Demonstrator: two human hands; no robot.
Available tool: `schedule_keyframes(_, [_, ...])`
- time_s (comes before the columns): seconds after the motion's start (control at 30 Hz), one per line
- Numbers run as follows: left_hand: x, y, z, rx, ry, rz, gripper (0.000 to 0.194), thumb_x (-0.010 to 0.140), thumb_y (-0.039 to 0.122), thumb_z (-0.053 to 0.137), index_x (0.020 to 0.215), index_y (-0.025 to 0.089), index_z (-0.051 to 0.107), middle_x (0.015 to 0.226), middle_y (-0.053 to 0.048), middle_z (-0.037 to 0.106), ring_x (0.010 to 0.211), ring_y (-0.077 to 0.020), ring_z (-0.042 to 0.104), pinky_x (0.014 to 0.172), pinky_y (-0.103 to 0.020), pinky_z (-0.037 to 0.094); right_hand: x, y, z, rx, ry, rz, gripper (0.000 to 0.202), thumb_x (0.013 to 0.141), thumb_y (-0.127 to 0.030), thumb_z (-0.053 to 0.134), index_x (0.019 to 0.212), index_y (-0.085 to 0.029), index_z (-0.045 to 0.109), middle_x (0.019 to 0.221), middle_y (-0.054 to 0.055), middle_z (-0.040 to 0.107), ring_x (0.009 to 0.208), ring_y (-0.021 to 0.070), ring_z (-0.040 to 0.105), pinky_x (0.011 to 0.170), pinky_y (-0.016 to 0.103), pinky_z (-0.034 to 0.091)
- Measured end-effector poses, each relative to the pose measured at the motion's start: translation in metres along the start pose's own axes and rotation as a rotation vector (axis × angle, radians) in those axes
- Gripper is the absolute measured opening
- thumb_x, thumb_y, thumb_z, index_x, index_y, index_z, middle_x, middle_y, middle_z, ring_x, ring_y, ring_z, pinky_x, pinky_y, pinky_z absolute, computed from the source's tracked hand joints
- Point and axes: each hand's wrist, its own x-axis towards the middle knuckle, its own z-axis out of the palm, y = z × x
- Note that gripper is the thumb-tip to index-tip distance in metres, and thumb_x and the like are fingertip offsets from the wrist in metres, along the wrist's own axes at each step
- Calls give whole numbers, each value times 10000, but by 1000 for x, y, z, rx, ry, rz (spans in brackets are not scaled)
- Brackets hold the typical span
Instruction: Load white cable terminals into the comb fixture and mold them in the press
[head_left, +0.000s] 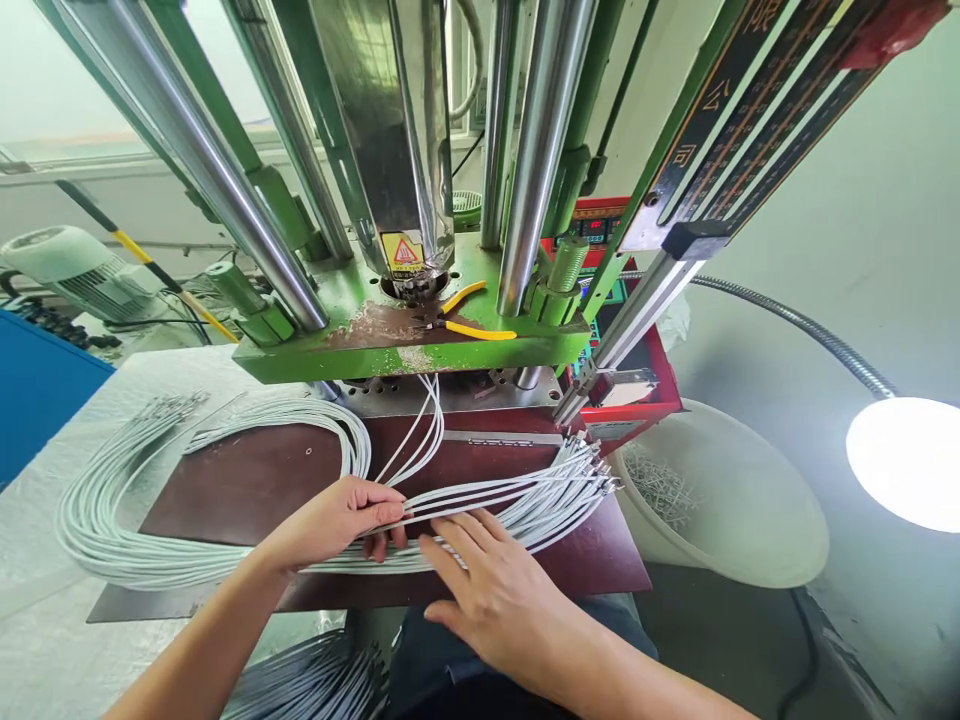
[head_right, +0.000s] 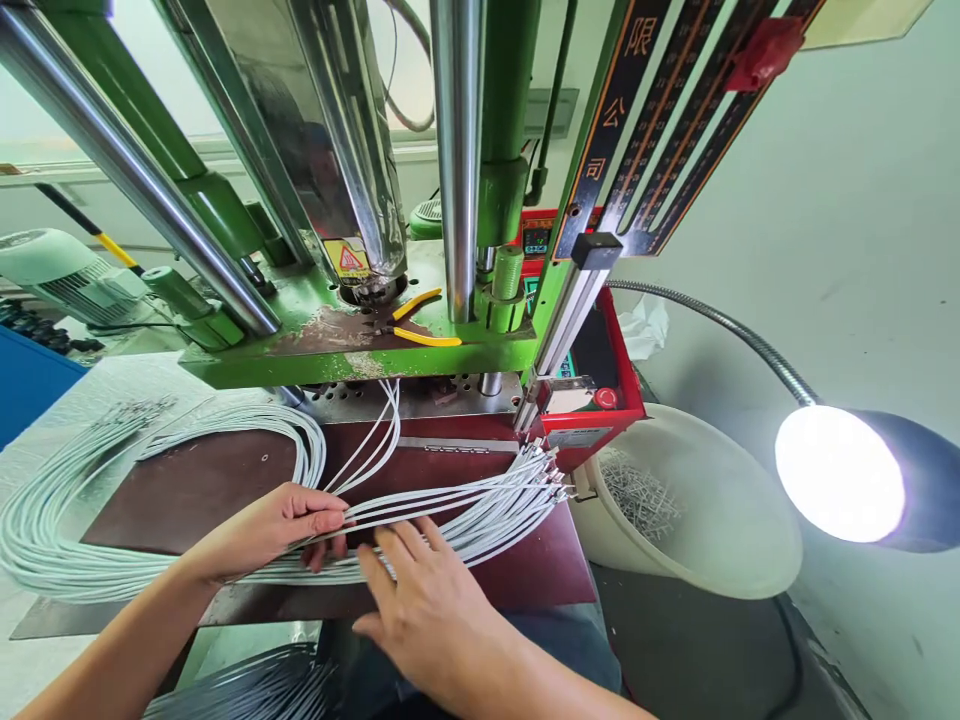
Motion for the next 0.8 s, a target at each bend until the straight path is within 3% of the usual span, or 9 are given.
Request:
schedule_keyframes(0.1, [-1, -3, -1, -59, 40, -15, 358, 810, 491, 591, 710, 152, 644, 737, -40, 703, 543, -112, 574, 530, -236, 406, -4, 12, 16, -21, -6, 81, 552, 837, -499, 666, 1238, -133, 569, 1218, 115, 621, 1149, 287, 540, 1046, 467, 415])
schedule_keyframes(0.23, [-4, 2, 0, -95, 58, -36, 346, 754, 493, 651, 698, 152, 631, 616, -9, 648, 495, -95, 496, 478, -225, 374, -15, 29, 7, -52, 13, 142, 534, 891, -496, 595, 1284, -141, 529, 1259, 113, 596, 1160, 283, 522, 1016, 466, 432])
schedule_keyframes(0.4, [-7, 34, 8, -66, -21, 28, 333, 753, 483, 679, 821, 159, 643, 582, 35, 584, 509, -79, 427, 459, -198, 345, -32, 58, -8, -192, 101, 253, 399, 976, -421, 458, 1204, -113, 566, 1157, 145, 619, 1046, 282, 555, 942, 468, 449])
schedule_keyframes(0.53, [-6, 58, 20, -26, -151, 80, 353, 793, 513, 635, 828, 163, 626, 586, 28, 592, 480, -69, 426, 449, -191, 330, -39, 76, -4, -244, 166, 282, 294, 980, -372, 450, 939, -155, 643, 934, 108, 645, 887, 257, 568, 834, 437, 463])
schedule_keyframes(0.67, [-3, 69, 29, -25, -240, 102, 387, 797, 549, 619, 796, 161, 613, 529, 28, 580, 422, -62, 394, 414, -191, 292, -38, 82, 4, -157, 195, 273, 202, 937, -270, 506, 824, -177, 644, 938, 98, 630, 888, 240, 551, 832, 404, 459])
schedule_keyframes(0.8, [2, 71, 36, -99, -223, 153, 404, 830, 573, 574, 820, 169, 594, 547, 24, 594, 404, -60, 408, 395, -187, 276, -39, 78, -11, 58, 205, 388, 188, 923, -286, 543, 991, -154, 660, 991, 116, 623, 961, 251, 547, 886, 428, 455])
